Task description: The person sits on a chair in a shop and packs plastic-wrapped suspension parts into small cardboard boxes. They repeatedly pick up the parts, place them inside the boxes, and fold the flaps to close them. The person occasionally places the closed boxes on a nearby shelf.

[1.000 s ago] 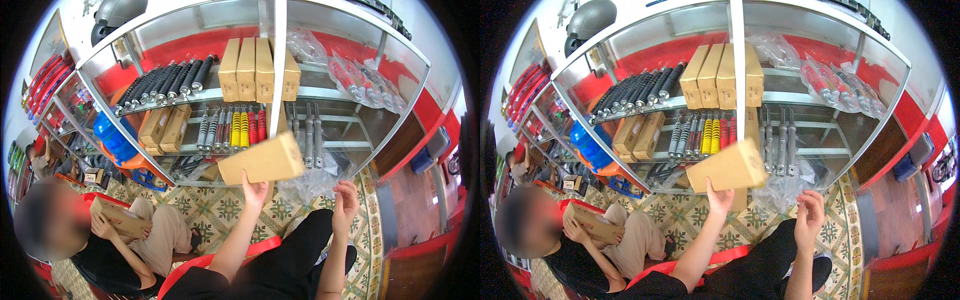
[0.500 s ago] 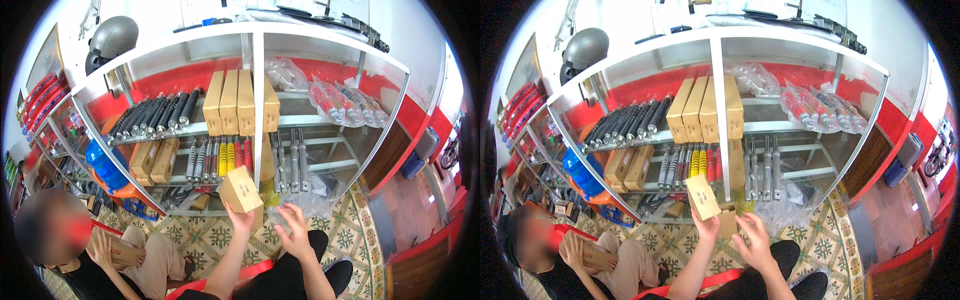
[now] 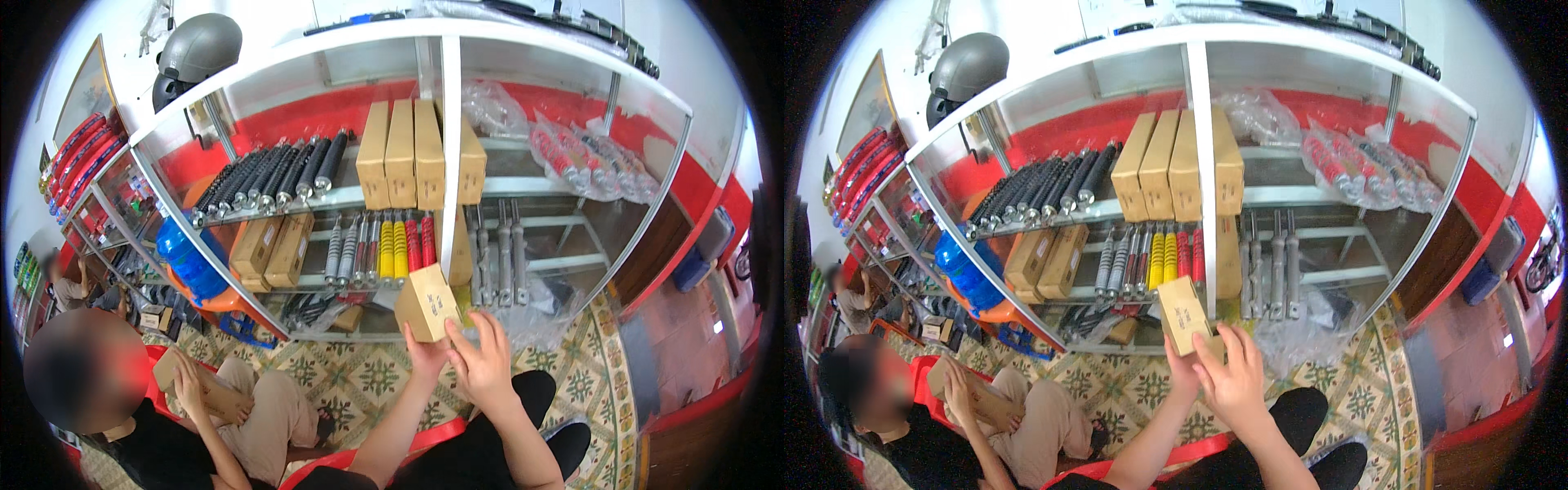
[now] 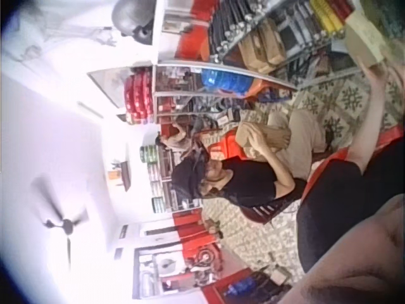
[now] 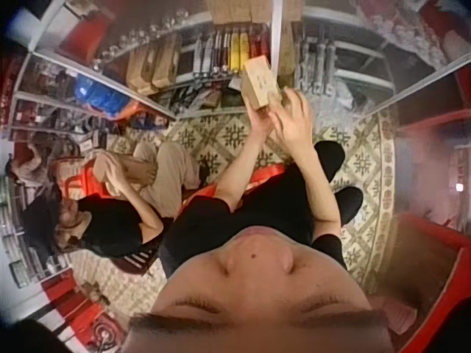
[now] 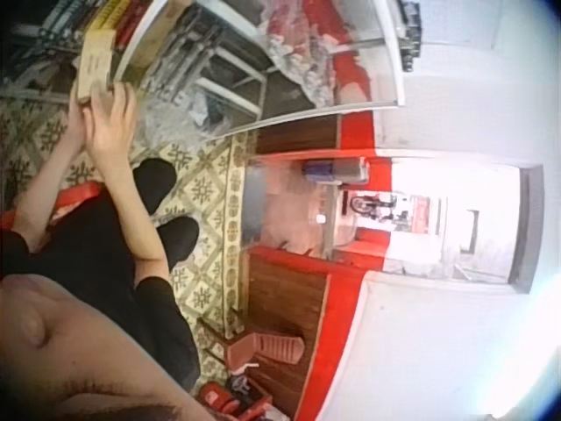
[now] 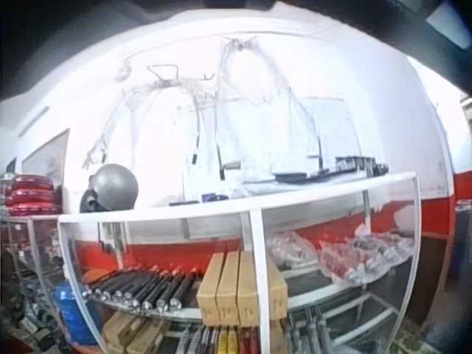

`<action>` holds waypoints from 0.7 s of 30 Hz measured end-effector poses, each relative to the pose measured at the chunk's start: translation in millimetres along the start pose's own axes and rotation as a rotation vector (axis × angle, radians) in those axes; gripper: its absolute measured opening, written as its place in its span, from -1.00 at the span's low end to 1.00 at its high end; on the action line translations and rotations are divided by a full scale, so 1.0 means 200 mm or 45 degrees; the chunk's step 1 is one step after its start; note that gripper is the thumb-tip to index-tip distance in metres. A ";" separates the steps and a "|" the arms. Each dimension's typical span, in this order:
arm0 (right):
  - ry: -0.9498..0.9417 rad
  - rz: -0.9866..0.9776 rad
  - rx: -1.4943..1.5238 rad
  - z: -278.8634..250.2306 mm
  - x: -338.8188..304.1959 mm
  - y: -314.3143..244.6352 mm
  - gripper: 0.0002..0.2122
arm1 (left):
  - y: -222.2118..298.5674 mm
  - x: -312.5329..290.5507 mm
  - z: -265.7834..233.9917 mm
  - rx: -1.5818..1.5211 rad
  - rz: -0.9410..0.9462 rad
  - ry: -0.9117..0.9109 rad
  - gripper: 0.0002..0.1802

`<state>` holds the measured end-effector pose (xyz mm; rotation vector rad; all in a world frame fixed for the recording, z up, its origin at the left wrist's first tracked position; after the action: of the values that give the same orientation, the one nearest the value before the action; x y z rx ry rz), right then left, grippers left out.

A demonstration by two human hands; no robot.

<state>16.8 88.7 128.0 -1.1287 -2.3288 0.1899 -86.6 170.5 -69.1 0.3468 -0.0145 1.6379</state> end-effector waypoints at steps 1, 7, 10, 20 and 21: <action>-0.006 -0.008 0.031 -0.02 0.02 0.00 -0.59 | 0.01 0.01 0.03 0.025 0.006 0.012 -0.28; 0.104 -0.057 0.080 -0.07 0.05 0.01 -0.70 | -0.01 0.02 -0.10 -0.063 -0.027 -0.036 -0.26; 0.123 -0.064 -0.006 -0.07 0.02 0.01 -0.72 | -0.03 0.01 0.07 -0.059 -0.072 -0.038 -0.26; -0.006 -0.049 0.062 -0.12 0.07 -0.10 -0.65 | -0.03 -0.01 0.05 -0.071 -0.158 -0.100 -0.21; 0.008 -0.040 0.089 -0.14 0.09 -0.12 -0.63 | -0.04 -0.01 0.09 -0.117 -0.185 -0.120 -0.20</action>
<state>6.2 83.9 167.6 -1.0565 -2.3144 0.2542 -74.5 165.5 -54.4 0.3466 -0.1326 1.4707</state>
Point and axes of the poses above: each hand's wrist, its own x-axis towards the middle knuckle, its own z-axis out of the palm, y = z × x, the point moved 5 cm from there along x, towards the middle knuckle, and after that the axes turned 15 degrees about -y, right-handed, at the moved point
